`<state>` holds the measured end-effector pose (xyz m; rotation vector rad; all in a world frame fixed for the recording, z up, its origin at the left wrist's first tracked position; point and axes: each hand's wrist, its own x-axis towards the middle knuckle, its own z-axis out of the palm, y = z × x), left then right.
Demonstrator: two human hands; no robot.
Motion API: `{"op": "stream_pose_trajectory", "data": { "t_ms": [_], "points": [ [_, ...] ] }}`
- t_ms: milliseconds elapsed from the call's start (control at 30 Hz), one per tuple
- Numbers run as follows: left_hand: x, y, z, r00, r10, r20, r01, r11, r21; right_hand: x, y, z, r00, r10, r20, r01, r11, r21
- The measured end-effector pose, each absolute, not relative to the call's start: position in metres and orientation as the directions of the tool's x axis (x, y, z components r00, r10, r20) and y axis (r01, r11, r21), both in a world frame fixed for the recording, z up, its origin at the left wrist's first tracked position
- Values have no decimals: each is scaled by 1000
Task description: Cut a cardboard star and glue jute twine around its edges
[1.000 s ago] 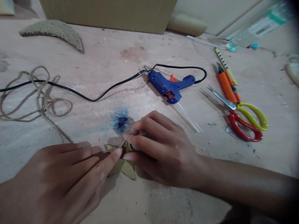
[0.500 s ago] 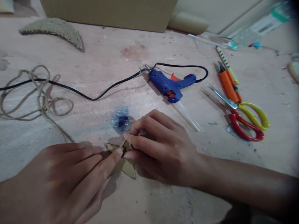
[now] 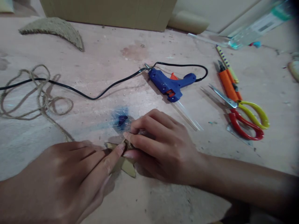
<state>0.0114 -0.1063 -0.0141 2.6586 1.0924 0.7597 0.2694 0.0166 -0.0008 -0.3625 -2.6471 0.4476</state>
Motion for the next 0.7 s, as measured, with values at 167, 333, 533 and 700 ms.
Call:
{"op": "stream_pose_trajectory", "data": {
  "t_ms": [167, 333, 533, 700],
  "points": [
    [15, -105, -12, 584, 715, 385, 615, -699, 364, 268, 16, -2, -870, 327, 369, 180, 907, -380],
    [19, -103, -8, 577, 725, 375, 613, -689, 388, 267, 15, -2, -864, 310, 396, 166, 919, -357],
    [19, -102, -9, 580, 724, 374, 623, -690, 368, 268, 14, -1, -863, 298, 408, 156, 925, -346],
    [20, -99, -7, 576, 727, 374, 639, -686, 349, 266, 15, 0, -866, 300, 399, 151, 920, -362]
  ]
}}
